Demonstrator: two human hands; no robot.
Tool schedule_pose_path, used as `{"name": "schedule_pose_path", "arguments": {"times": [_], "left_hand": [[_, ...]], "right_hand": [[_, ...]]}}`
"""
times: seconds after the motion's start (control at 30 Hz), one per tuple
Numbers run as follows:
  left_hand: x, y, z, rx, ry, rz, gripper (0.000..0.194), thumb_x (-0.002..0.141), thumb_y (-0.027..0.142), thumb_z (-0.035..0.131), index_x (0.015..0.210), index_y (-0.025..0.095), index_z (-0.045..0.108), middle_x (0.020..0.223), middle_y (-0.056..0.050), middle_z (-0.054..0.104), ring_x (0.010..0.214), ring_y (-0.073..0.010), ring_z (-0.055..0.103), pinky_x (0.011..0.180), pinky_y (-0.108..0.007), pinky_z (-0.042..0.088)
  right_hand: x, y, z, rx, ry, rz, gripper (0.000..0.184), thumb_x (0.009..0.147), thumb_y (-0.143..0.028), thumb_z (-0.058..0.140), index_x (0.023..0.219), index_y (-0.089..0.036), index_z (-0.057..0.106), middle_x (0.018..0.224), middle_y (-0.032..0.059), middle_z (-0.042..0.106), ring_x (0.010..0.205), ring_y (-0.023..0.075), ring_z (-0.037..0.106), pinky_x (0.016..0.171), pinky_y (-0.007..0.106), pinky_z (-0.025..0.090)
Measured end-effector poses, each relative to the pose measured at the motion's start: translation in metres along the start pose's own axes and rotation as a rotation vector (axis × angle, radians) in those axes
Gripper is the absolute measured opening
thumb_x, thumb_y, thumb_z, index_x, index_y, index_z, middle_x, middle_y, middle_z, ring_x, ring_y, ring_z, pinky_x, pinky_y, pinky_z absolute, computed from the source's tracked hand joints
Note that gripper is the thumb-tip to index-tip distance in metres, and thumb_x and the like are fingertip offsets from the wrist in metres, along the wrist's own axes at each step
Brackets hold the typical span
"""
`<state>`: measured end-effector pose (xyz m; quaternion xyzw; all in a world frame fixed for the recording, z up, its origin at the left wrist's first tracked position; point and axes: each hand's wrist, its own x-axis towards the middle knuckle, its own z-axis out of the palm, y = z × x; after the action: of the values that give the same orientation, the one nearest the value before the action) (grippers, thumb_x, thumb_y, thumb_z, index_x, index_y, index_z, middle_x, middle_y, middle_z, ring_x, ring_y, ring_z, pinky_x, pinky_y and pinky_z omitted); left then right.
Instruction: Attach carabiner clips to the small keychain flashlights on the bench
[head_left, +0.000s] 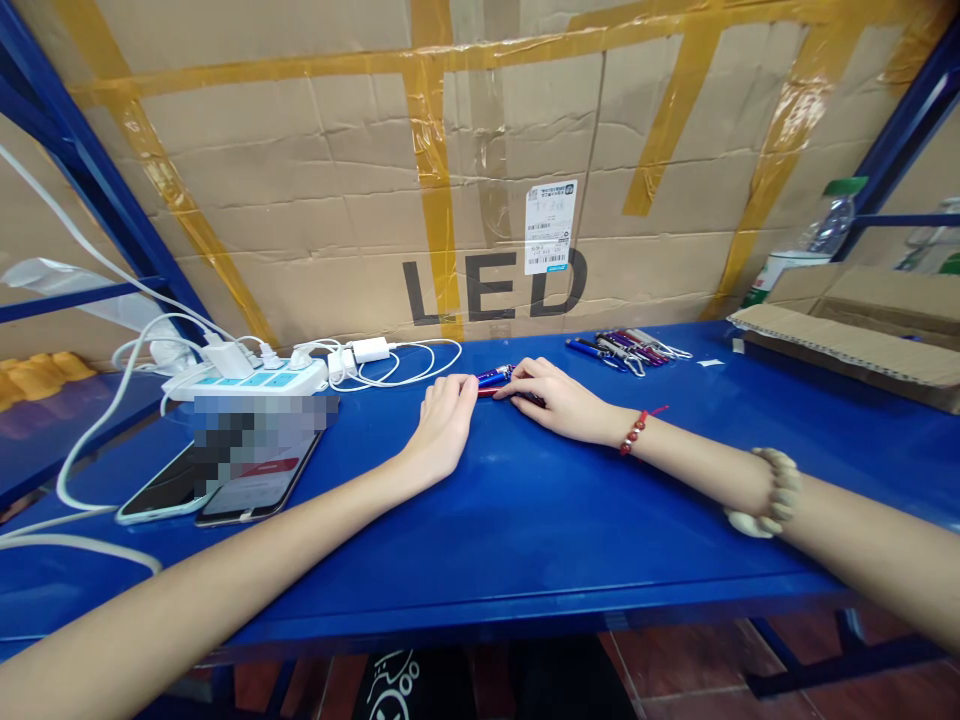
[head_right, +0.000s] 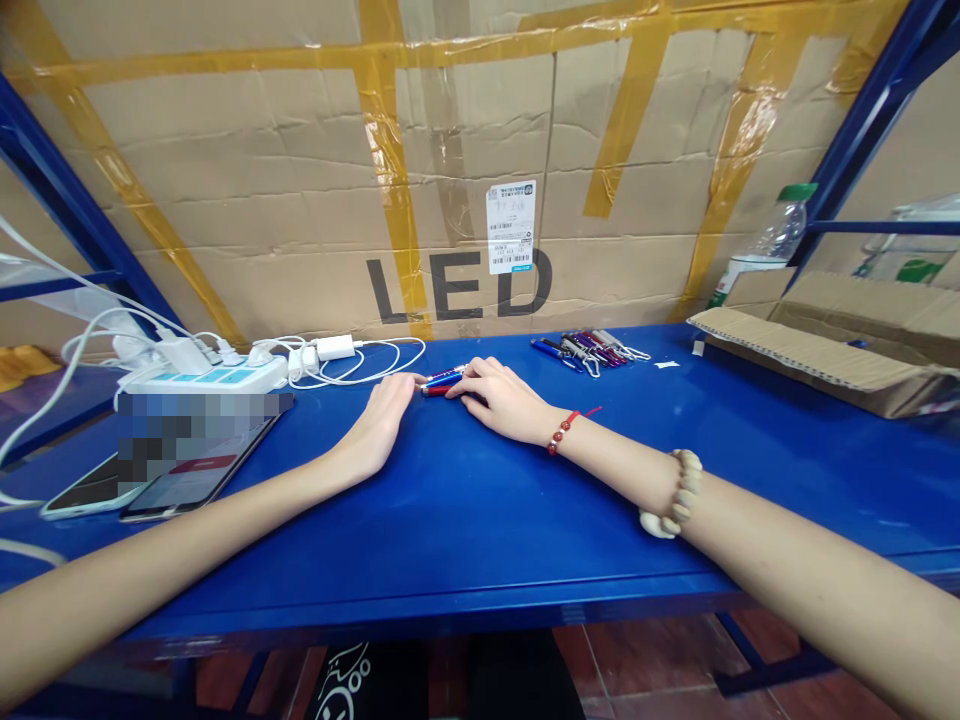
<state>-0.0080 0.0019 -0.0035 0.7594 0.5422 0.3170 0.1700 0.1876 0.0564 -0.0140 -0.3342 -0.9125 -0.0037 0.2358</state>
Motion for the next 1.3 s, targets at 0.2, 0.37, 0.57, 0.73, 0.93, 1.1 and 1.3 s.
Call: {"name": "schedule_pose_path", "arguments": {"times": [0.2, 0.37, 0.57, 0.73, 0.93, 1.1, 1.3], "left_hand": [[0.0, 0.003, 0.0, -0.01, -0.014, -0.041, 0.043, 0.094, 0.04, 0.009, 0.107, 0.022, 0.046, 0.117, -0.008, 0.049, 0.115, -0.0203, 0.04, 0.103, -0.04, 0.03], [0.0, 0.003, 0.0, 0.005, -0.026, -0.011, 0.045, 0.094, 0.04, 0.008, 0.106, 0.02, 0.047, 0.116, -0.009, 0.049, 0.114, -0.0206, 0.04, 0.103, -0.041, 0.029], [0.0, 0.003, 0.001, -0.014, -0.004, -0.047, 0.043, 0.094, 0.04, 0.01, 0.105, 0.022, 0.047, 0.113, -0.008, 0.051, 0.113, -0.0204, 0.042, 0.102, -0.041, 0.031], [0.001, 0.001, 0.002, -0.031, 0.011, -0.048, 0.041, 0.094, 0.041, 0.013, 0.104, 0.022, 0.048, 0.115, -0.008, 0.051, 0.115, -0.0207, 0.042, 0.102, -0.041, 0.032], [0.001, -0.002, 0.002, -0.012, 0.005, -0.014, 0.042, 0.094, 0.04, 0.012, 0.107, 0.023, 0.048, 0.117, -0.007, 0.051, 0.115, -0.0201, 0.042, 0.102, -0.041, 0.032], [0.0, 0.001, 0.001, -0.011, -0.015, -0.038, 0.042, 0.094, 0.039, 0.011, 0.108, 0.022, 0.047, 0.117, -0.008, 0.05, 0.114, -0.0203, 0.042, 0.102, -0.041, 0.031], [0.0, 0.007, -0.001, -0.033, -0.04, -0.105, 0.042, 0.093, 0.04, 0.012, 0.107, 0.021, 0.046, 0.117, -0.009, 0.049, 0.115, -0.0207, 0.041, 0.103, -0.042, 0.03]], "right_hand": [[0.0, 0.001, 0.0, 0.026, -0.039, -0.007, 0.036, 0.092, -0.025, 0.038, 0.12, -0.021, 0.06, 0.127, 0.0106, 0.054, 0.118, 0.0257, 0.047, 0.095, 0.047, 0.041], [0.0, 0.003, 0.001, 0.035, -0.081, -0.016, 0.038, 0.092, -0.026, 0.036, 0.122, -0.022, 0.059, 0.131, 0.0082, 0.054, 0.124, 0.0246, 0.045, 0.1, 0.047, 0.039], [0.0, -0.002, -0.003, -0.027, -0.072, 0.029, 0.037, 0.092, -0.027, 0.038, 0.123, -0.023, 0.057, 0.133, 0.0075, 0.052, 0.126, 0.0246, 0.043, 0.101, 0.047, 0.035], [0.0, -0.004, -0.005, -0.113, 0.052, 0.204, 0.042, 0.089, -0.038, 0.044, 0.126, -0.02, 0.053, 0.129, 0.0111, 0.052, 0.117, 0.0252, 0.049, 0.098, 0.042, 0.037], [-0.003, 0.005, 0.004, -0.313, -0.037, 0.577, 0.06, 0.09, -0.054, 0.031, 0.135, -0.016, 0.043, 0.138, 0.0178, 0.042, 0.132, 0.0341, 0.032, 0.103, 0.048, 0.029], [-0.004, 0.014, 0.004, -0.41, -0.072, 0.709, 0.074, 0.087, -0.065, 0.022, 0.141, -0.016, 0.034, 0.147, 0.0192, 0.029, 0.136, 0.0374, 0.022, 0.105, 0.049, 0.024], [-0.001, 0.012, -0.003, -0.436, -0.167, 0.813, 0.073, 0.087, -0.064, 0.022, 0.14, -0.016, 0.035, 0.144, 0.0194, 0.034, 0.135, 0.0362, 0.024, 0.105, 0.047, 0.023]]}}
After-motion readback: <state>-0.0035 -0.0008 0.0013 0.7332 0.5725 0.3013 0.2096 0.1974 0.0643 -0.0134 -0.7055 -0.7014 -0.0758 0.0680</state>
